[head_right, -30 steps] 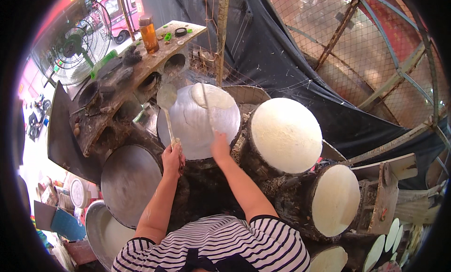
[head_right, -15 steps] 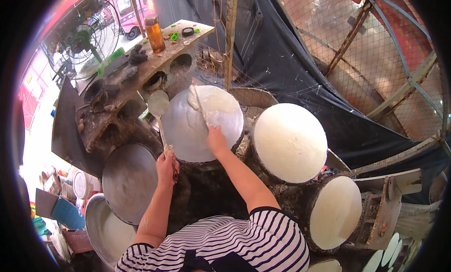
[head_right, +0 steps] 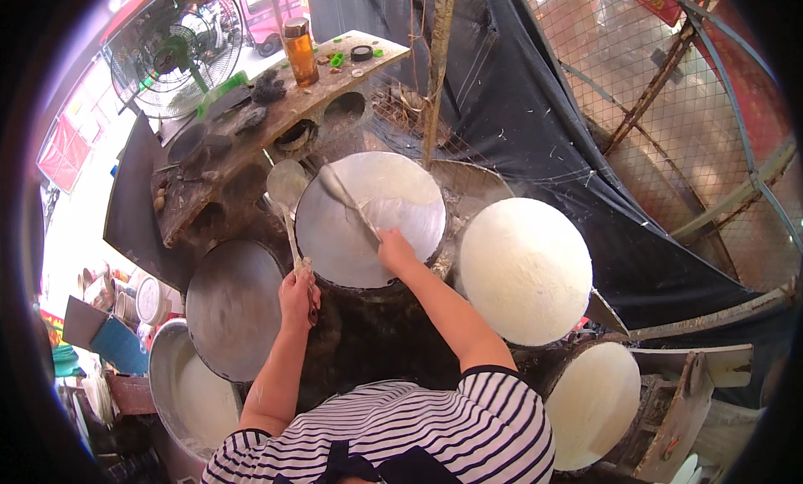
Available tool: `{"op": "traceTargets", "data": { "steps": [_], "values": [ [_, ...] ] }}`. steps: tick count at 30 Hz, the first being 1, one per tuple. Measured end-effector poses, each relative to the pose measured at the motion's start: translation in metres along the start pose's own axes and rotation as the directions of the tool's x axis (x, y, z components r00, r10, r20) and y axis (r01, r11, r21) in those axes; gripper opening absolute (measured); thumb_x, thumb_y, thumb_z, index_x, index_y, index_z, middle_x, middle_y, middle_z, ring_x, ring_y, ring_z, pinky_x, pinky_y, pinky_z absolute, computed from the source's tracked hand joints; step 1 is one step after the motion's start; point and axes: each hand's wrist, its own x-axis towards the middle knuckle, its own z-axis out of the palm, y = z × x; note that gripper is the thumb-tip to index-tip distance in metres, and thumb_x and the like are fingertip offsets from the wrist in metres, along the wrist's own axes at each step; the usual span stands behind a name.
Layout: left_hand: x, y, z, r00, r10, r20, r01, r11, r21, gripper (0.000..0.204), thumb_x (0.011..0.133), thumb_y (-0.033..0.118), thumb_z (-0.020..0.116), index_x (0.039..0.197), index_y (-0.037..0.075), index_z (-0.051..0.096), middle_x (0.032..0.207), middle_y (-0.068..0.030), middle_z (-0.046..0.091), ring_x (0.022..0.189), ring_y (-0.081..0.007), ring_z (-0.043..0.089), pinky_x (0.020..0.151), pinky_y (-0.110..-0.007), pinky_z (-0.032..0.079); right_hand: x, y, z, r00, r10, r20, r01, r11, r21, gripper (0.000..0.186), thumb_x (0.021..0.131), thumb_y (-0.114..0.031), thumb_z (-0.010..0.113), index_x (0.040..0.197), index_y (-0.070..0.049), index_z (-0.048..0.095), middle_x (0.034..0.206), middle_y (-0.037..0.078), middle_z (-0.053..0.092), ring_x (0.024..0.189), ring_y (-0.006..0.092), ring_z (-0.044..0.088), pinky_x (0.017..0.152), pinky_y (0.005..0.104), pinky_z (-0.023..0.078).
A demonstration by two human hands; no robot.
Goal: The person ladles batter onto multiple hot griddles, spreads it into thin circles, flips the crepes, and stacks the finished ones on a tray.
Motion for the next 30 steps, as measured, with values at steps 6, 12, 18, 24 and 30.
{"op": "traceTargets", "data": {
  "steps": [6, 12, 18, 24, 30],
  "values": [
    [0.0, -0.006, 0.002, 1.0, -0.007, -0.023, 0.006, 1.0, -0.026, 0.015, 0.089, 0.017, 0.054, 0.079, 0.006, 0.051, 0.064, 0.0006, 0.046, 0.039, -0.0087, 0.043, 0.033, -0.023, 0.033, -0.024, 0.016, -0.022, 0.999, 0.039, 0.026, -0.038, 0.999, -0.035, 0.035, 0.079, -0.008, 0.047, 0.113, -0.01, 0.059, 0.094, 0.021, 0.054, 0.09, 0.0377, 0.054, 0.08, 0.0425, 0.045],
    [-0.012, -0.002, -0.004, 0.997, -0.009, -0.075, 0.007, 1.0, -0.022, 0.013, 0.089, 0.014, 0.052, 0.081, 0.004, 0.052, 0.066, -0.0008, 0.047, 0.04, -0.0103, 0.044, 0.033, -0.025, 0.035, 0.004, 0.035, -0.039, 0.999, -0.039, 0.024, 0.04, 0.998, -0.045, 0.033, 0.08, -0.01, 0.047, 0.11, -0.011, 0.06, 0.093, 0.021, 0.055, 0.089, 0.0378, 0.055, 0.078, 0.0422, 0.046],
    [-0.028, -0.001, -0.008, 0.989, -0.012, -0.147, 0.001, 0.997, -0.077, 0.011, 0.088, 0.012, 0.052, 0.082, 0.004, 0.052, 0.066, -0.0004, 0.047, 0.04, -0.0105, 0.044, 0.033, -0.024, 0.034, 0.075, 0.043, -0.049, 0.997, -0.048, 0.067, 0.057, 0.989, -0.14, 0.032, 0.08, -0.01, 0.046, 0.107, -0.011, 0.061, 0.099, 0.021, 0.055, 0.092, 0.0365, 0.056, 0.079, 0.0442, 0.046],
    [-0.025, 0.007, -0.017, 0.982, -0.006, -0.187, -0.013, 0.995, -0.1, 0.013, 0.089, 0.013, 0.053, 0.08, 0.004, 0.051, 0.066, -0.0007, 0.047, 0.04, -0.0106, 0.044, 0.033, -0.024, 0.034, 0.031, 0.054, -0.08, 0.897, -0.141, 0.419, 0.117, 0.99, 0.083, 0.032, 0.078, -0.012, 0.051, 0.107, -0.015, 0.064, 0.093, 0.016, 0.056, 0.09, 0.0325, 0.055, 0.076, 0.0391, 0.045],
    [-0.024, 0.009, -0.015, 0.983, 0.0, -0.184, -0.019, 0.995, -0.1, 0.013, 0.089, 0.014, 0.053, 0.081, 0.004, 0.052, 0.066, -0.001, 0.048, 0.039, -0.0103, 0.043, 0.033, -0.024, 0.033, 0.093, 0.024, -0.09, 0.981, -0.086, 0.173, 0.127, 0.962, -0.242, 0.032, 0.082, -0.015, 0.047, 0.108, -0.019, 0.065, 0.103, 0.015, 0.058, 0.097, 0.0335, 0.057, 0.082, 0.0398, 0.047]
  ]
}}
